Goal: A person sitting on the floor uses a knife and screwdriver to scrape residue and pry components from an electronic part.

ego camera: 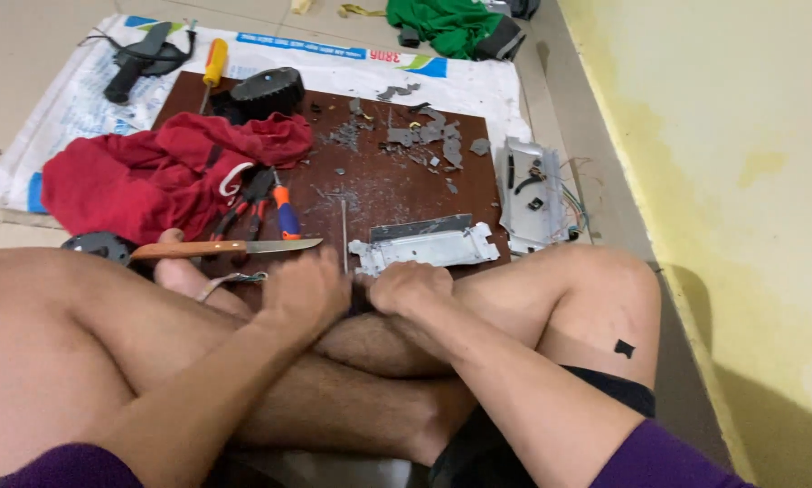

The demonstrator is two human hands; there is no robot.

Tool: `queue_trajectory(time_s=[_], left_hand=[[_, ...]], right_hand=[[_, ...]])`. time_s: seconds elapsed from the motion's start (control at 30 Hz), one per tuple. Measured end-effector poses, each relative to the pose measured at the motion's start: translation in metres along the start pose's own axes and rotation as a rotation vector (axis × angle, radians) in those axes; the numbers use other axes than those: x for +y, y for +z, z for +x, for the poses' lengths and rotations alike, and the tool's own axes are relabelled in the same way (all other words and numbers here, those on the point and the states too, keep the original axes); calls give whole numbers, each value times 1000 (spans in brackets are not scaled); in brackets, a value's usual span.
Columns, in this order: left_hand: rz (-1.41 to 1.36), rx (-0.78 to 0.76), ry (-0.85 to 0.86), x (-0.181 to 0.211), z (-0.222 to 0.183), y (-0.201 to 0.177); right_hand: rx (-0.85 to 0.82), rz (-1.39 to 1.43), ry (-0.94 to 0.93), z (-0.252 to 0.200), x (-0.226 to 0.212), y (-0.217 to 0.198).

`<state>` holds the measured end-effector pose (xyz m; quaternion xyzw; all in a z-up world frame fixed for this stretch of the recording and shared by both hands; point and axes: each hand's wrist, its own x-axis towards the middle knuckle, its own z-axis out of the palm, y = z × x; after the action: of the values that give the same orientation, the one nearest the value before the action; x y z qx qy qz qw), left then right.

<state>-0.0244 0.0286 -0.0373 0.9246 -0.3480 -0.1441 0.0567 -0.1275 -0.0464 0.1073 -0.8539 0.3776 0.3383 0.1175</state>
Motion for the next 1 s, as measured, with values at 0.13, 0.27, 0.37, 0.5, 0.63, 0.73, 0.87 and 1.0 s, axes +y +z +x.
queue_trajectory(time_s=[0.13, 0.27, 0.37, 0.5, 0.63, 0.73, 0.87, 1.0], left_hand=[[-63, -165, -39, -1, -2, -4], [-139, -76, -26, -6, 30, 53], [-97, 112, -10, -8, 48, 97], [238, 951, 314, -22, 41, 126], [-447, -42, -267, -9, 30, 5], [-553, -93, -221, -7, 9, -17], [-562, -143, -136, 4, -19, -19], [-466, -98, -27, 22, -61, -29]], right_hand=[[20, 120, 43, 65, 19, 18], [228, 338, 104, 124, 37, 30], [221, 887, 187, 159, 32, 34], [104, 1488, 272, 209, 39, 54], [367, 1224, 413, 201, 56, 35], [681, 1035, 408, 212, 98, 25], [530, 770, 147, 198, 106, 23], [450, 444, 81, 210, 93, 35]])
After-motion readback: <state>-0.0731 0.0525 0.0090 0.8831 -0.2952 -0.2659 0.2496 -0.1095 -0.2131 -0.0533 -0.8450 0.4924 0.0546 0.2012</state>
